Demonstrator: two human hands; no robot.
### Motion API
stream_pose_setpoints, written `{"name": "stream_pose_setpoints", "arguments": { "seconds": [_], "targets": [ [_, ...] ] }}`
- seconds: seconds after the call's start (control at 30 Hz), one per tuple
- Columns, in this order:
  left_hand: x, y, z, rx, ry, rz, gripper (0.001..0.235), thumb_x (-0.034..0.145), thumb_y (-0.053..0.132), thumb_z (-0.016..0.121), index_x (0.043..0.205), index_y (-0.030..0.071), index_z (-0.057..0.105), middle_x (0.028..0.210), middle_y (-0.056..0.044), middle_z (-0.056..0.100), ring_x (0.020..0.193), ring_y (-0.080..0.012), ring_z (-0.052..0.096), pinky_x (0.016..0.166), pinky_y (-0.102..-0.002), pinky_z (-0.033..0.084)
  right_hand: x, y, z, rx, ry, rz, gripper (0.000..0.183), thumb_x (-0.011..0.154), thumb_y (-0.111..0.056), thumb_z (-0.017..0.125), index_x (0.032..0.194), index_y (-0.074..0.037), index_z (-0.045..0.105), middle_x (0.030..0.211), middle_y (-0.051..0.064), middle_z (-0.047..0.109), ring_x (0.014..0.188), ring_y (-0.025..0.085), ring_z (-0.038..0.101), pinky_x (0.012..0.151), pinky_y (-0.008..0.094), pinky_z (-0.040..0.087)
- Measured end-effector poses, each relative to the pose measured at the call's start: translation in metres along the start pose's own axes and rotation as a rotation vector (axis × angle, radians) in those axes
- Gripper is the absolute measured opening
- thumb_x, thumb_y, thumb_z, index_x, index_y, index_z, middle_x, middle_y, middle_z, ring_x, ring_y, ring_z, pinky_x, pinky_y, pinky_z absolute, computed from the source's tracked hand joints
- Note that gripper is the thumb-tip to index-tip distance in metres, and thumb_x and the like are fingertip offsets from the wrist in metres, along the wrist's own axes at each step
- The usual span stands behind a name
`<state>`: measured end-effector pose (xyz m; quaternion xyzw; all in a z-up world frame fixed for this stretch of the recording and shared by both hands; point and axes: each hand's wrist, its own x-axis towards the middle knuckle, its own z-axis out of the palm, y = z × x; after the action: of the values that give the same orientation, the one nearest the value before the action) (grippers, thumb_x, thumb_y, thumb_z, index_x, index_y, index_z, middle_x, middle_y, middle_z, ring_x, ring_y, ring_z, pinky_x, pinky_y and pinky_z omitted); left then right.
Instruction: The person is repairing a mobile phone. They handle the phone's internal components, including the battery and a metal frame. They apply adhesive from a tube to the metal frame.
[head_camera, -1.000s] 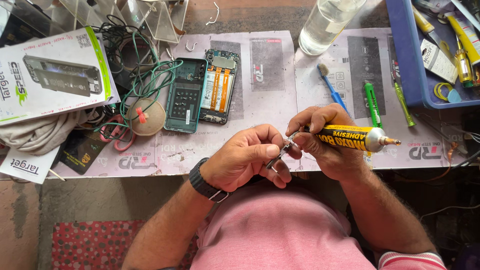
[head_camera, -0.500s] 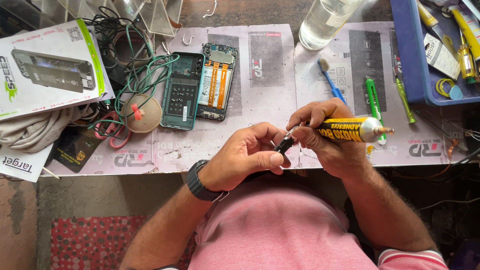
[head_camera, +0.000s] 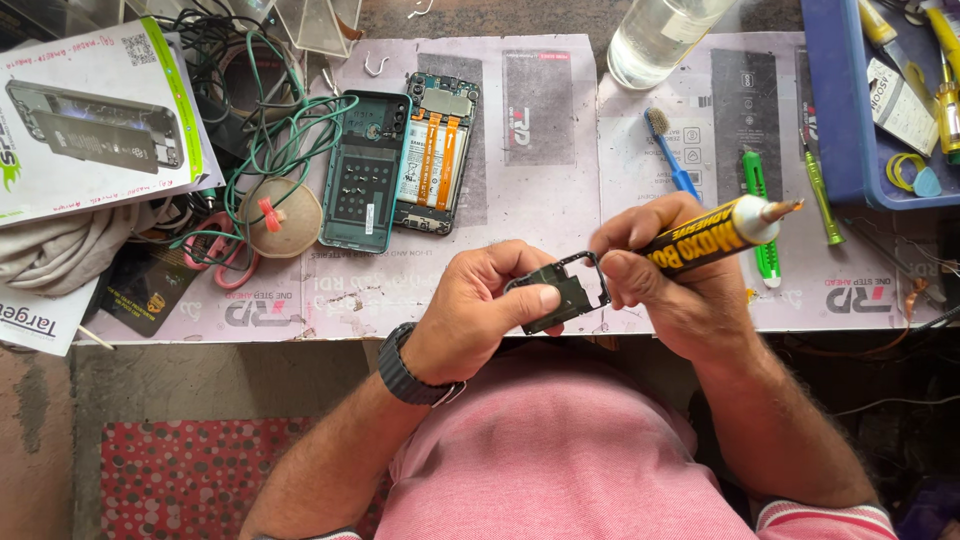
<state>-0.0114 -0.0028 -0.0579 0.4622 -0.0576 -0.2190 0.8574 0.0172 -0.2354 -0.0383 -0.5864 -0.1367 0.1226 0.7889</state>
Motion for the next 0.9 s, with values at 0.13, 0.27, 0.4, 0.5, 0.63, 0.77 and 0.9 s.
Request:
{"name": "stream_pose_setpoints", "arguments": {
  "seconds": [0.13, 0.27, 0.4, 0.5, 0.63, 0.77, 0.9],
  "targets": [
    [0.003, 0.0, -0.001, -0.23, 0.005, 0.02, 0.011, 0.094, 0.007, 0.072, 0.096, -0.003, 0.067, 0.104, -0.012, 0.07, 0.085, -0.0179, 0.068, 0.077, -0.035, 0.06, -0.004, -0.004, -0.004, 0.038, 0.028, 0.019, 0.029, 0.1, 0.0, 0.068, 0.117, -0.01, 0.047, 0.098, 0.013, 0.064, 0.074, 0.012, 0.057, 0.063, 0.025, 0.051],
    [0.003, -0.001, -0.002, -0.309, 0.008, 0.009, 0.011, 0.093, 0.005, 0.073, 0.098, -0.003, 0.067, 0.101, -0.013, 0.07, 0.085, -0.0194, 0.068, 0.075, -0.037, 0.061, -0.013, -0.008, -0.011, -0.062, -0.033, -0.002, 0.03, 0.1, 0.001, 0.065, 0.122, -0.009, 0.048, 0.096, 0.012, 0.063, 0.077, 0.012, 0.057, 0.064, 0.024, 0.05],
    [0.002, -0.002, -0.004, -0.291, 0.008, -0.03, 0.016, 0.092, 0.006, 0.074, 0.104, -0.002, 0.066, 0.1, -0.013, 0.07, 0.086, -0.0189, 0.069, 0.073, -0.036, 0.062, -0.03, -0.012, -0.015, -0.133, -0.065, -0.014, 0.031, 0.098, 0.0, 0.065, 0.124, -0.008, 0.05, 0.097, 0.009, 0.062, 0.082, 0.011, 0.055, 0.069, 0.023, 0.049],
    [0.002, -0.003, -0.004, -0.269, -0.013, -0.003, 0.018, 0.094, 0.006, 0.074, 0.107, -0.003, 0.066, 0.102, -0.012, 0.07, 0.087, -0.0181, 0.068, 0.075, -0.035, 0.061, -0.041, -0.015, -0.016, -0.176, -0.085, -0.026, 0.031, 0.098, -0.001, 0.065, 0.125, -0.007, 0.052, 0.095, 0.009, 0.061, 0.086, 0.011, 0.054, 0.073, 0.024, 0.048],
    [0.002, -0.004, -0.001, -0.186, -0.003, 0.003, 0.02, 0.094, 0.008, 0.072, 0.109, -0.004, 0.066, 0.101, -0.012, 0.07, 0.087, -0.0173, 0.068, 0.075, -0.034, 0.061, -0.039, -0.012, -0.014, -0.12, -0.07, -0.005, 0.03, 0.098, 0.001, 0.066, 0.123, -0.007, 0.052, 0.096, 0.009, 0.06, 0.083, 0.011, 0.054, 0.07, 0.025, 0.048],
    [0.001, -0.007, 0.006, -0.156, -0.009, 0.027, 0.019, 0.099, 0.009, 0.068, 0.111, -0.005, 0.066, 0.101, -0.012, 0.07, 0.086, -0.0178, 0.069, 0.078, -0.035, 0.061, -0.032, -0.008, -0.012, -0.112, -0.052, 0.005, 0.03, 0.099, -0.004, 0.066, 0.124, -0.009, 0.05, 0.097, 0.01, 0.06, 0.082, 0.011, 0.053, 0.068, 0.025, 0.046],
    [0.0, -0.007, 0.005, -0.16, 0.024, 0.021, 0.02, 0.101, 0.01, 0.064, 0.114, -0.005, 0.066, 0.097, -0.011, 0.07, 0.082, -0.0176, 0.069, 0.077, -0.035, 0.061, -0.033, -0.014, -0.015, -0.093, -0.121, 0.005, 0.032, 0.103, -0.016, 0.066, 0.13, -0.01, 0.05, 0.095, 0.008, 0.06, 0.082, 0.01, 0.052, 0.072, 0.024, 0.045]
  ]
}}
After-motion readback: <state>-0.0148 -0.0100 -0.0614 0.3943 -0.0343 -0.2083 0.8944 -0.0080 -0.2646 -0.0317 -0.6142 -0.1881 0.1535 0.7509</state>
